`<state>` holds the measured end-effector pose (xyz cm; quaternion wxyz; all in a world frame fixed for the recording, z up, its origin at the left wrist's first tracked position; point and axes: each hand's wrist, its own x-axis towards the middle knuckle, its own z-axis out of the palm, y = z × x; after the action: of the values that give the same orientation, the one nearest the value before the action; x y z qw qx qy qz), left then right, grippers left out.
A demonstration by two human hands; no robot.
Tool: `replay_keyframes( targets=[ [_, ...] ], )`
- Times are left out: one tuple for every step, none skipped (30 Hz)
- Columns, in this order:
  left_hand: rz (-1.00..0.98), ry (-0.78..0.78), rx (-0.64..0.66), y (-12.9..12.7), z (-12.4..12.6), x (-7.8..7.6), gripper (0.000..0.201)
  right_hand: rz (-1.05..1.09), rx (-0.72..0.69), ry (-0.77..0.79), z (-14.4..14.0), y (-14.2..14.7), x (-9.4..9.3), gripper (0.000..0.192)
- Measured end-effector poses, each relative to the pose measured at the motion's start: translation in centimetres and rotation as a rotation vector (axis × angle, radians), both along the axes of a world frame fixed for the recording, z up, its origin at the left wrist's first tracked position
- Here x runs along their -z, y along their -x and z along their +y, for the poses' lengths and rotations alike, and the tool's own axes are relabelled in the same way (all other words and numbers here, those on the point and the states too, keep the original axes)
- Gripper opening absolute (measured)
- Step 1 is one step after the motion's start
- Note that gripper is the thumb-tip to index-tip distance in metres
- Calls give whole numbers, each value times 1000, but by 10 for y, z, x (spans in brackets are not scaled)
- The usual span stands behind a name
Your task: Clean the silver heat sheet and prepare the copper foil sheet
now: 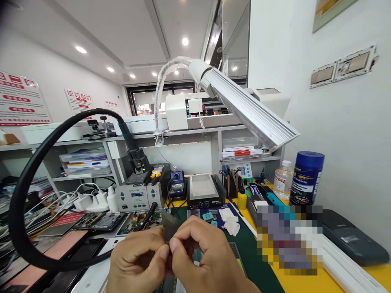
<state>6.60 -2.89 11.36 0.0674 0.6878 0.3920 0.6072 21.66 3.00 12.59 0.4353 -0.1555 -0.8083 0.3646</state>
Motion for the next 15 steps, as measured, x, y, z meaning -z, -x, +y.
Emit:
replay_keyframes(
  targets=[
    [-17, 6, 19, -1, 0, 0, 28, 4, -29, 68, -1, 1, 0, 17],
    [-37, 15, 38, -1, 1, 1, 29, 15, -60, 140, -1, 1, 0, 18],
    [-60, 24, 57, -2, 1, 2, 31, 28, -89, 214, -2, 2, 0, 20],
    [-85, 34, 75, -2, 2, 3, 32, 42, -116, 285, -3, 2, -1, 21],
    [-112, 45, 93, -3, 3, 5, 33, 50, -139, 349, -4, 3, -2, 22],
    [-138, 58, 112, -3, 4, 7, 34, 50, -154, 408, -4, 3, -3, 24],
    [-164, 71, 130, -3, 5, 9, 34, 44, -165, 461, -5, 3, -5, 25],
    [-187, 87, 151, -2, 6, 10, 35, 33, -175, 509, -5, 3, -6, 27],
    [-210, 105, 172, -1, 7, 12, 35, 19, -188, 545, -5, 3, -8, 29],
    [-234, 126, 196, 0, 9, 13, 36, 7, -201, 569, -4, 2, -10, 31],
    [-258, 150, 224, 2, 9, 14, 36, -7, -222, 578, -3, 2, -11, 33],
    [-287, 175, 254, 3, 10, 14, 36, -21, -245, 575, -1, 1, -12, 35],
    [-318, 202, 288, 5, 11, 15, 36, -35, -270, 561, 1, 0, -13, 36],
    [-351, 229, 324, 8, 12, 15, 35, -49, -286, 536, 3, -1, -14, 38],
    [-387, 255, 360, 10, 13, 16, 35, -66, -293, 502, 5, -3, -14, 40]
  ],
)
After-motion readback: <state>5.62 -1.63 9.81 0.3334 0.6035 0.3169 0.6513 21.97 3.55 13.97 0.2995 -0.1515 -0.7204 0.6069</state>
